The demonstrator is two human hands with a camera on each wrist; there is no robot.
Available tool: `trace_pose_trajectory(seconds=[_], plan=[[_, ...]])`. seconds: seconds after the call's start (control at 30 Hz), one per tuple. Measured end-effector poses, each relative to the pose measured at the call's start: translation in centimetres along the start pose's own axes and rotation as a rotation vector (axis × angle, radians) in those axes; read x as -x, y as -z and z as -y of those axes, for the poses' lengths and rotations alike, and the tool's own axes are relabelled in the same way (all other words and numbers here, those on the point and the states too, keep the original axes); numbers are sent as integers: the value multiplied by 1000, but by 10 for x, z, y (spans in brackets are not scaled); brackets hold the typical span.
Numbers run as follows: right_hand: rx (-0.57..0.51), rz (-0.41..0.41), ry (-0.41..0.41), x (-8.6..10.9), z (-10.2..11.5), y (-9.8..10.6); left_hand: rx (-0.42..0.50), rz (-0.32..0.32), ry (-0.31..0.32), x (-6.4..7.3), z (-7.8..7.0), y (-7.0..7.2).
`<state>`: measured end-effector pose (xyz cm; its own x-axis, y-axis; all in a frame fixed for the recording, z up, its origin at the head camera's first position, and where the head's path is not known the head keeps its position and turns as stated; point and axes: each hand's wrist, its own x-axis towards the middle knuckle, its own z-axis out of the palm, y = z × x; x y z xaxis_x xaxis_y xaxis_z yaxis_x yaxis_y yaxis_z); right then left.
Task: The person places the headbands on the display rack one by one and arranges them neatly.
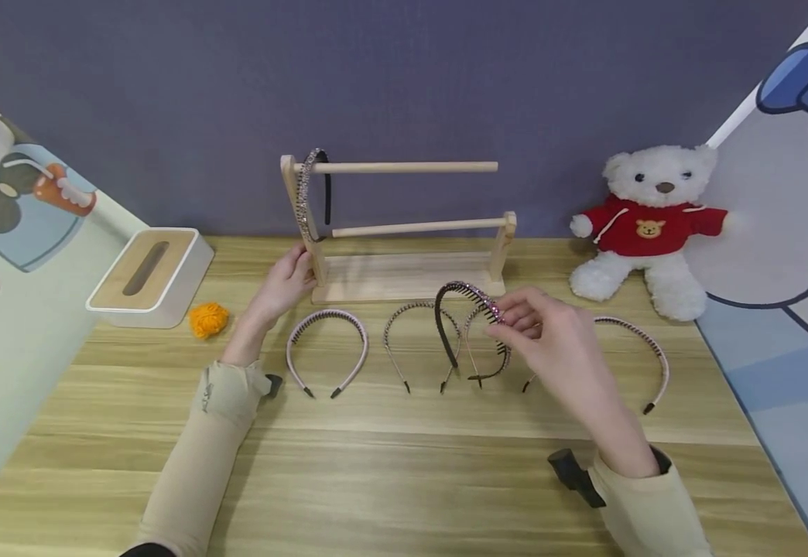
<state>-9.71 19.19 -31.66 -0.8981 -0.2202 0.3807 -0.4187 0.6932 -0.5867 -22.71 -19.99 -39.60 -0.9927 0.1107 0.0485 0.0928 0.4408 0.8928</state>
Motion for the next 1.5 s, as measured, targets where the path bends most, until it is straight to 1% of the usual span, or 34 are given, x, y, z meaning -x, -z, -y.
trace_pose_trajectory(seconds=[0.23, 0.37, 0.47, 0.6, 0.77, 0.97, 1.13, 1.33, 1.5], plan=[[4, -99, -68, -4, 2, 12, 23, -4, -1, 0, 0, 0], [-38, -150, -109, -6, 0, 16, 29, 0, -6, -1, 0, -1], [-85, -183, -121, -9, -1, 19, 27, -2, -9, -1, 0, -2], [-84, -214, -125, -13, -2, 25, 10, -8, -14, -1, 1, -2], [-70, -257, -159, -16, -1, 30, 12, -4, -15, -2, 2, -2], [-88, -315, -160, -21, 1, 33, 38, 8, -3, -1, 1, -2], [-89, -357, -155, -26, 3, 35, 40, 13, 10, 0, 1, -1], [-108, -415, -188, -34, 2, 42, 18, 9, -2, -1, 2, -1], [-146, -449, -171, -42, 0, 47, 28, 8, -9, -1, 3, 0]])
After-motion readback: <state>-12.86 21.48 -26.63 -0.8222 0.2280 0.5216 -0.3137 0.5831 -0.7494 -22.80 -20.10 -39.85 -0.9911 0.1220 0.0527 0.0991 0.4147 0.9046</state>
